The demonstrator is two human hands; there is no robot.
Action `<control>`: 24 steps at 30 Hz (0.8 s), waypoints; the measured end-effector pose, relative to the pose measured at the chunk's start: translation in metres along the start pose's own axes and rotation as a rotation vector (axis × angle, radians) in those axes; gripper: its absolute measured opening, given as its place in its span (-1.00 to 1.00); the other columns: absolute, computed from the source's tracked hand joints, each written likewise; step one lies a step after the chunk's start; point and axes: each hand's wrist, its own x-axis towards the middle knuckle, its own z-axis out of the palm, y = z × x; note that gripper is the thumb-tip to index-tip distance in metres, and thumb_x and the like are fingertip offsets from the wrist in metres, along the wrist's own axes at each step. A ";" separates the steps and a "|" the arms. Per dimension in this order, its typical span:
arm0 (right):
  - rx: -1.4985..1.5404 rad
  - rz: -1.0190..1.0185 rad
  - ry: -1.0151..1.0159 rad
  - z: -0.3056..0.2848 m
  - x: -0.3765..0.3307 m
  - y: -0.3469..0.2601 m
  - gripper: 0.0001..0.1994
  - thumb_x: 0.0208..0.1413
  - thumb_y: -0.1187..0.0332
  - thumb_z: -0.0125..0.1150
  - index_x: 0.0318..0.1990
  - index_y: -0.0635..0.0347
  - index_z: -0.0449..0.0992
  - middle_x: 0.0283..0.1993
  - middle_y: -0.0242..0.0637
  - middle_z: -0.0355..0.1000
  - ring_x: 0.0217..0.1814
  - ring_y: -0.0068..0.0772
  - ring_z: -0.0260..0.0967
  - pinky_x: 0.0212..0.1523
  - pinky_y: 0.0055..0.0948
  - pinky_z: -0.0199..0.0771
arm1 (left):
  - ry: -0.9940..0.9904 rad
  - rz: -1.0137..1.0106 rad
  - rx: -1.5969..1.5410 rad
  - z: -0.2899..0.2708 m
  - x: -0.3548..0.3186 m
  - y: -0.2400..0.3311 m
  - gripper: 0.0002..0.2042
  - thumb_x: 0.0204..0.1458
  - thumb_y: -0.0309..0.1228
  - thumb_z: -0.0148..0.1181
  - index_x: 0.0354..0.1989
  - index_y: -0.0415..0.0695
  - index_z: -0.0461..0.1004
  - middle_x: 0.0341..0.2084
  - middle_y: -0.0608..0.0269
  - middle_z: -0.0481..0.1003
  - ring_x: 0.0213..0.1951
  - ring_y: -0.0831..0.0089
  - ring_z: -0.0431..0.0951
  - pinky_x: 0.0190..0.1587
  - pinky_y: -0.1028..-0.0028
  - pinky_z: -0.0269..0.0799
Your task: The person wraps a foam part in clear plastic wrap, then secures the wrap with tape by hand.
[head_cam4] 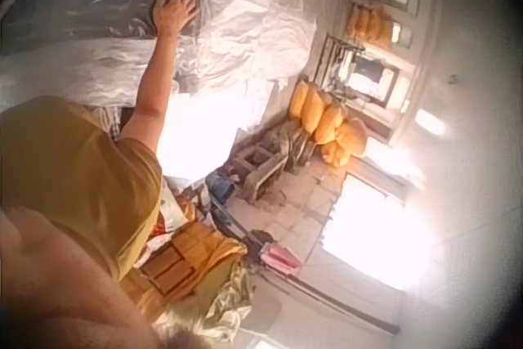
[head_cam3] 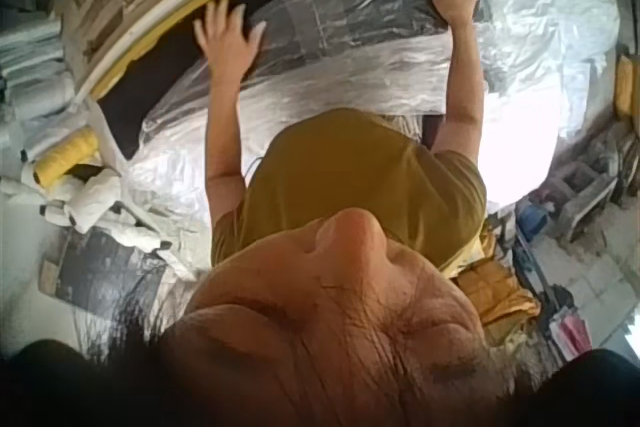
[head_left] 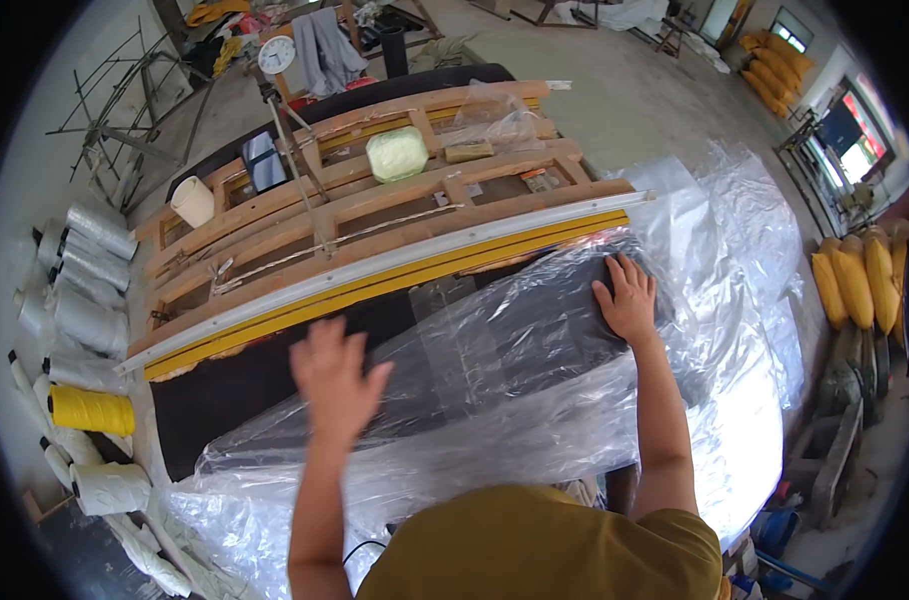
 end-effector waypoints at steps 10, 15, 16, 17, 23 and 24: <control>0.049 -0.297 -0.192 -0.016 -0.029 -0.013 -0.40 0.03 -0.06 0.03 0.18 0.03 0.22 0.33 -0.23 0.01 0.39 -0.08 -0.15 0.20 0.32 -0.21 | -0.277 -0.194 -0.487 -0.007 -0.115 -0.061 -0.82 0.12 -0.33 -0.03 -0.25 -0.19 0.36 -0.46 0.00 0.44 -0.38 0.09 0.49 -0.29 0.20 0.37; 0.170 -0.313 -0.217 -0.041 -0.062 -0.054 -0.37 0.03 -0.07 0.03 0.20 0.07 0.20 0.32 -0.24 0.04 0.39 -0.16 -0.11 0.18 0.38 -0.25 | -0.224 -0.536 -0.104 -0.068 -0.186 -0.155 -0.88 0.15 -0.43 -0.08 -0.30 -0.23 0.30 -0.52 -0.07 0.40 -0.44 -0.07 0.44 -0.39 0.16 0.30; 0.156 -0.189 -0.109 -0.026 -0.038 -0.043 -0.40 0.06 -0.05 0.01 0.18 0.10 0.22 0.31 -0.24 0.07 0.38 -0.16 -0.09 0.18 0.37 -0.23 | -0.148 -0.549 -0.098 -0.068 -0.168 -0.155 -0.88 0.14 -0.42 -0.07 -0.31 -0.23 0.30 -0.52 -0.10 0.40 -0.44 -0.11 0.42 -0.42 0.16 0.29; 0.001 -0.199 0.003 -0.018 -0.020 -0.036 -0.42 0.08 -0.02 -0.02 0.16 0.17 0.24 0.29 -0.21 0.09 0.37 -0.17 -0.07 0.20 0.32 -0.21 | -0.070 -0.560 -0.092 -0.066 -0.157 -0.155 -0.87 0.14 -0.41 -0.06 -0.32 -0.23 0.29 -0.52 -0.12 0.39 -0.43 -0.14 0.41 -0.44 0.17 0.28; -0.008 -0.326 -0.041 -0.004 -0.020 -0.055 -0.38 0.09 -0.03 -0.04 0.17 0.27 0.21 0.31 -0.13 0.04 0.38 -0.14 -0.11 0.25 0.21 -0.23 | 0.078 -0.708 -0.509 -0.054 -0.204 -0.191 -0.90 0.10 -0.49 0.01 -0.42 -0.23 0.31 -0.62 0.37 0.27 -0.52 0.60 0.21 -0.46 0.56 0.17; 0.068 -0.321 -0.093 -0.006 -0.026 -0.059 -0.37 0.09 -0.03 -0.04 0.18 0.28 0.20 0.32 -0.12 0.03 0.39 -0.13 -0.11 0.26 0.19 -0.23 | 0.012 -0.821 -0.692 -0.060 -0.216 -0.187 -0.91 0.08 -0.51 0.03 -0.45 -0.22 0.32 -0.61 0.49 0.23 -0.48 0.71 0.13 -0.46 0.63 0.12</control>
